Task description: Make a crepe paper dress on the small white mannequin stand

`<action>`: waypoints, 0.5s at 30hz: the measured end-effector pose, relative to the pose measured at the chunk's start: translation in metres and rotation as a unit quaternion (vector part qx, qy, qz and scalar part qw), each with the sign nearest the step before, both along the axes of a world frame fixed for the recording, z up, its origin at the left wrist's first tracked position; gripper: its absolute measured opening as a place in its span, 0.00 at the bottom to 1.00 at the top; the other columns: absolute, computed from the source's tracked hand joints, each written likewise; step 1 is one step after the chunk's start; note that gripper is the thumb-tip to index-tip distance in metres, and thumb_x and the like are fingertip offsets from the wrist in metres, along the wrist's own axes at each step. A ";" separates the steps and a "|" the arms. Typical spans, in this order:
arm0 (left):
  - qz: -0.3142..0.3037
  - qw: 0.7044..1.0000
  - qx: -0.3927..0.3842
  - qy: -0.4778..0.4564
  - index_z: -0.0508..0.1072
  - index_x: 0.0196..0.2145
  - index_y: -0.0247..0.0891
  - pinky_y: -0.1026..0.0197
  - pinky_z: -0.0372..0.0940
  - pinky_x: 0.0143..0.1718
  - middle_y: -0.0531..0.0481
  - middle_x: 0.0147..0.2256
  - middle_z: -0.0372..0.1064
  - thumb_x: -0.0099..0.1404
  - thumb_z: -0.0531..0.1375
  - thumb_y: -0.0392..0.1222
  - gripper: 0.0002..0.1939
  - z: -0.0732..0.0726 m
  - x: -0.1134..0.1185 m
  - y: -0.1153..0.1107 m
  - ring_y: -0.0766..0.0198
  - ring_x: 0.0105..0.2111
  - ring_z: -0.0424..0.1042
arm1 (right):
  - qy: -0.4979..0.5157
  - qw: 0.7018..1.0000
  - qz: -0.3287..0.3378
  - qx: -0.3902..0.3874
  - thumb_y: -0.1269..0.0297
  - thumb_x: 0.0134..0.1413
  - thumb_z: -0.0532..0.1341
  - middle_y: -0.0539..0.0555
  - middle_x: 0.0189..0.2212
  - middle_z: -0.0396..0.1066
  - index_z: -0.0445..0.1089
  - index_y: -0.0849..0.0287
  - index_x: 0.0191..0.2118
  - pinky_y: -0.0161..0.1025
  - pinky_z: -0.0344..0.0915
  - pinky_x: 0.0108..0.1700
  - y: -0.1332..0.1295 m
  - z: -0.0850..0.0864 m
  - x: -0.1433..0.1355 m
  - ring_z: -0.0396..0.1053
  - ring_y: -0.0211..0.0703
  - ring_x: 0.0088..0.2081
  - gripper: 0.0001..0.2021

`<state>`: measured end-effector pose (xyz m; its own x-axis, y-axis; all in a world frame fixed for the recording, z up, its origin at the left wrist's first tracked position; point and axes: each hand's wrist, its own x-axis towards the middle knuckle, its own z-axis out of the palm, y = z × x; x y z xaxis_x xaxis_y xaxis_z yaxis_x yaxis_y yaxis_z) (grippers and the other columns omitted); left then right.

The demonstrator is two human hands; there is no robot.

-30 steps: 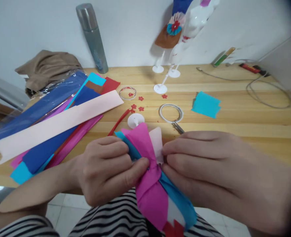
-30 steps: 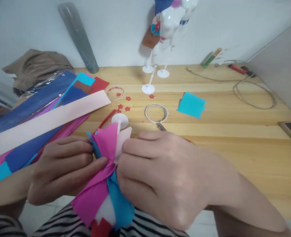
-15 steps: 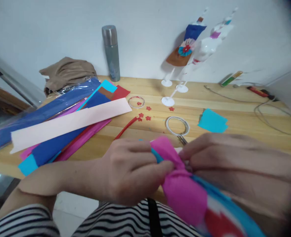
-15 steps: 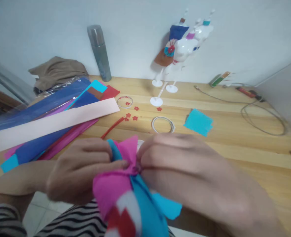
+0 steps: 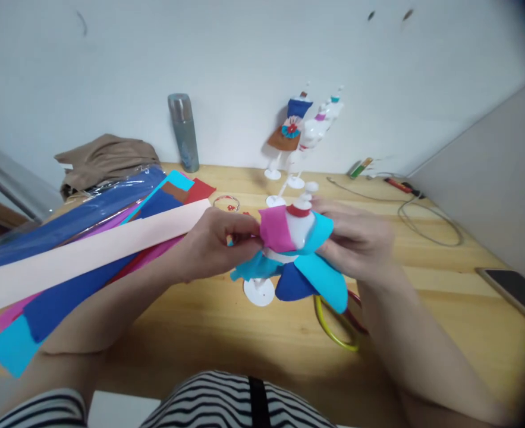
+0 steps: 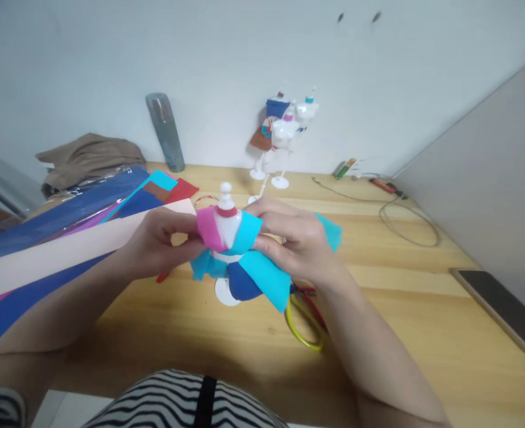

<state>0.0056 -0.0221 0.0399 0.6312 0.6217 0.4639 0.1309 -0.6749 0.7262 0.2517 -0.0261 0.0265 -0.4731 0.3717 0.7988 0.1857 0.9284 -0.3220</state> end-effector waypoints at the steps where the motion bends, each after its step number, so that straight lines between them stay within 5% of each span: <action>1: 0.002 1.000 0.019 -0.012 0.78 0.28 0.33 0.68 0.60 0.23 0.54 0.22 0.70 0.63 0.58 0.29 0.10 -0.001 0.001 0.001 0.70 0.22 0.66 | 0.004 1.000 -0.012 -0.005 0.63 0.70 0.61 0.53 0.41 0.78 0.73 0.53 0.41 0.37 0.76 0.42 0.000 -0.002 0.000 0.78 0.40 0.42 0.05; 5: -0.034 0.988 0.138 -0.061 0.75 0.30 0.34 0.66 0.59 0.22 0.53 0.21 0.69 0.67 0.58 0.28 0.09 -0.003 -0.005 -0.003 0.70 0.20 0.64 | 0.007 1.000 -0.023 -0.018 0.65 0.71 0.58 0.56 0.43 0.78 0.72 0.56 0.39 0.34 0.75 0.42 -0.013 -0.002 -0.009 0.78 0.39 0.42 0.07; 9: -0.108 0.963 0.245 -0.017 0.74 0.35 0.35 0.62 0.66 0.24 0.49 0.21 0.69 0.77 0.54 0.40 0.14 0.002 -0.026 -0.012 0.65 0.21 0.67 | 0.004 1.000 -0.004 -0.005 0.70 0.71 0.57 0.56 0.40 0.79 0.73 0.60 0.44 0.39 0.75 0.44 -0.039 0.004 -0.029 0.77 0.41 0.42 0.07; 11: -0.102 0.959 0.265 0.022 0.76 0.43 0.31 0.60 0.71 0.28 0.50 0.20 0.68 0.78 0.52 0.43 0.16 0.005 -0.040 -0.021 0.63 0.22 0.69 | -0.025 0.995 0.008 -0.100 0.69 0.71 0.58 0.52 0.38 0.80 0.74 0.59 0.44 0.37 0.75 0.43 -0.055 0.005 -0.041 0.77 0.38 0.39 0.07; 15: -0.109 0.957 0.250 0.097 0.77 0.44 0.33 0.60 0.75 0.31 0.49 0.21 0.72 0.76 0.56 0.37 0.10 0.010 -0.059 -0.050 0.62 0.25 0.76 | 0.020 0.995 0.002 -0.097 0.71 0.66 0.58 0.48 0.28 0.76 0.70 0.56 0.33 0.36 0.72 0.36 -0.080 -0.001 -0.059 0.74 0.37 0.32 0.09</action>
